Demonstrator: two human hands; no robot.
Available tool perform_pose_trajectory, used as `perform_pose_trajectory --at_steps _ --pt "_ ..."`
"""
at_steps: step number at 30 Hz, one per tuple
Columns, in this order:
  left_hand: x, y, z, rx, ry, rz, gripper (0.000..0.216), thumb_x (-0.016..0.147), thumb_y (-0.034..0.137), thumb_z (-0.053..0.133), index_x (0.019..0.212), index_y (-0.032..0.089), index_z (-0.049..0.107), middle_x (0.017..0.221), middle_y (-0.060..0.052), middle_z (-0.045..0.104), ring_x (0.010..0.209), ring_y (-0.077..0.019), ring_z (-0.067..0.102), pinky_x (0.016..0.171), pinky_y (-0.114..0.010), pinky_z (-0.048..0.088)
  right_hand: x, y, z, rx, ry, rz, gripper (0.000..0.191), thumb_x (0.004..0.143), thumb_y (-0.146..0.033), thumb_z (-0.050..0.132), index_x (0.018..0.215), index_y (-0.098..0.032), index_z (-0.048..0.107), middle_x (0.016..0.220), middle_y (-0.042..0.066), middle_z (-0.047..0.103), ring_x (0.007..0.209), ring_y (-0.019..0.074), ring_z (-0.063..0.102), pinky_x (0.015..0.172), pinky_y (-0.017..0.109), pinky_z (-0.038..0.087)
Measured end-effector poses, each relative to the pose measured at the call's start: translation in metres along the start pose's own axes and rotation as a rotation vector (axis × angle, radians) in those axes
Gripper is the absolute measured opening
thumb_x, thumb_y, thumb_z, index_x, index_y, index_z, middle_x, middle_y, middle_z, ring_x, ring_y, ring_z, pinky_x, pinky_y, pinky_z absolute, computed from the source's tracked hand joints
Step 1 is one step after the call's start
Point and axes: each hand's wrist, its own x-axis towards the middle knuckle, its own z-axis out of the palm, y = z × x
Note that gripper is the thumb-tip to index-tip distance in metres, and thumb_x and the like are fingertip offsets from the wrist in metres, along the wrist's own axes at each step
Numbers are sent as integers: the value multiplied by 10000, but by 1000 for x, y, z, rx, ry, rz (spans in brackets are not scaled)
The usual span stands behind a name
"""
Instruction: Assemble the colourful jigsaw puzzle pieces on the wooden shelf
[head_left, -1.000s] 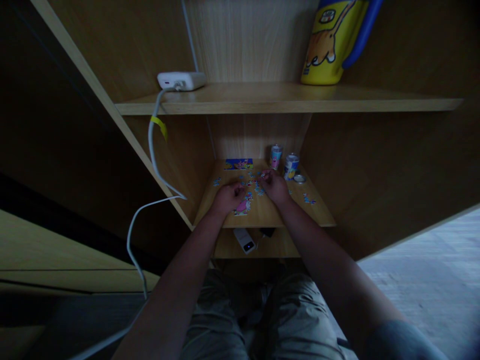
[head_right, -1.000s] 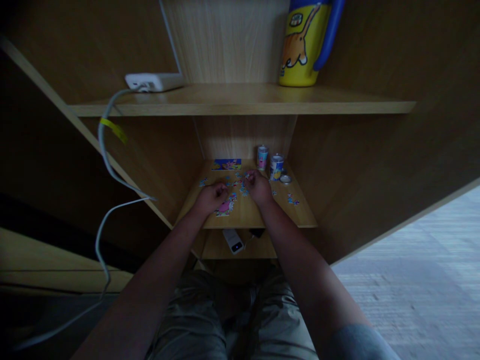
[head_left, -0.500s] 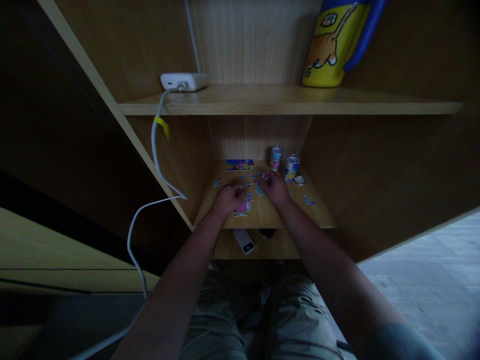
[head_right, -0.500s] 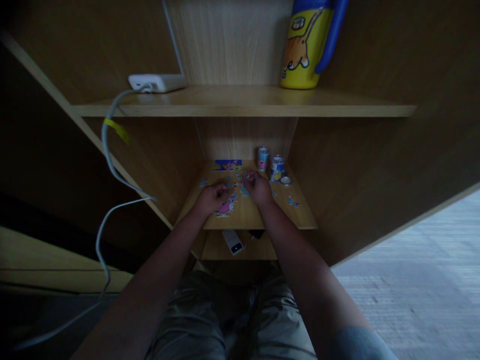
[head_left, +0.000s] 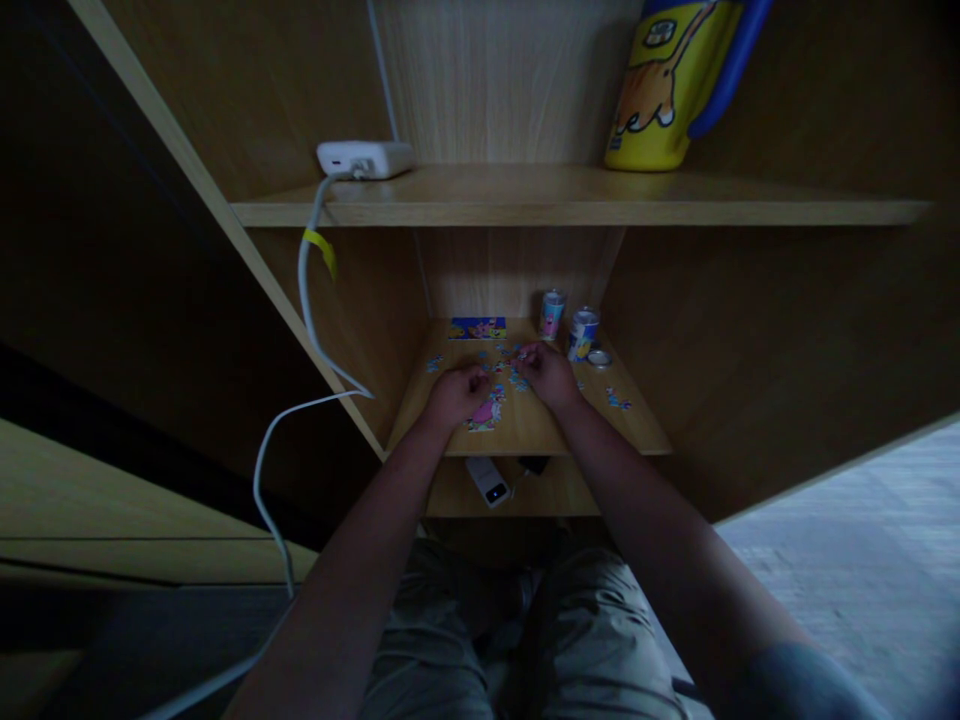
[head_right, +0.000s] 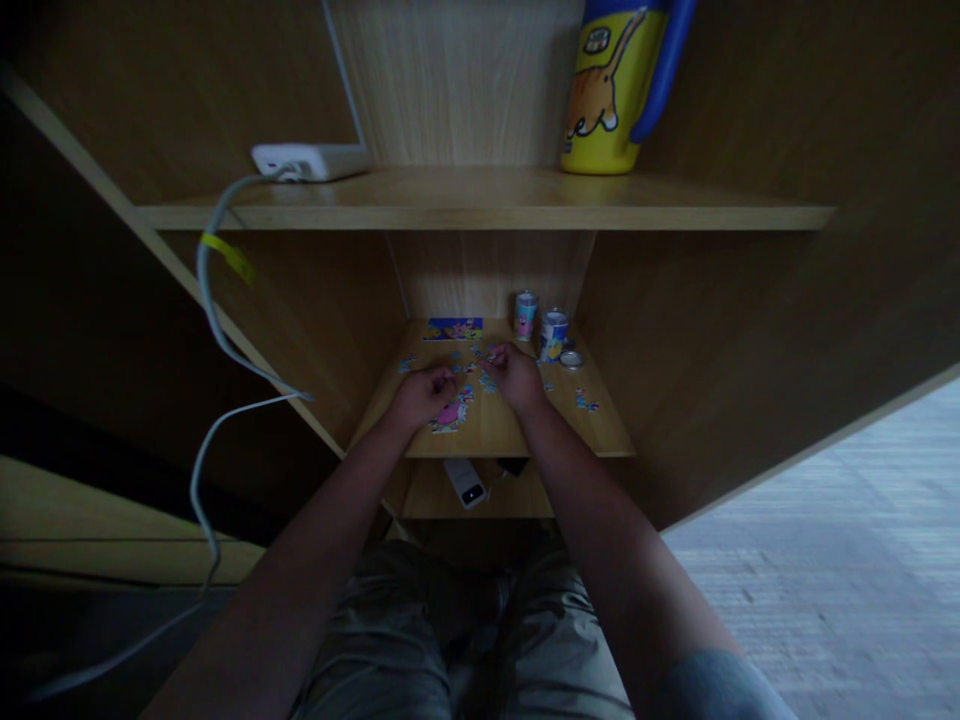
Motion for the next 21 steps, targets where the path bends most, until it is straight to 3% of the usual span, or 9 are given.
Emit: perform_pose_trajectory --at_steps 7,15,21 --pt "0 -1 1 13 10 -1 200 993 316 615 903 208 757 703 -2 715 626 -167 606 626 -293 398 0 -3 0 -13 3 6 465 943 -672 741 1071 -229 683 883 40 775 785 229 726 772 370 567" --pt "0 -1 2 4 -1 -14 204 993 334 618 908 204 751 719 -10 720 644 -170 607 636 -293 407 0 -1 -1 -37 -21 -17 296 958 -447 727 1138 -216 685 891 31 762 791 217 713 764 346 551" --pt "0 -2 2 2 -16 -3 206 991 333 612 882 215 741 708 -3 709 642 -170 602 624 -295 395 0 0 0 -63 -18 -32 257 965 -408 708 1147 -227 690 887 30 763 799 223 714 788 351 558"
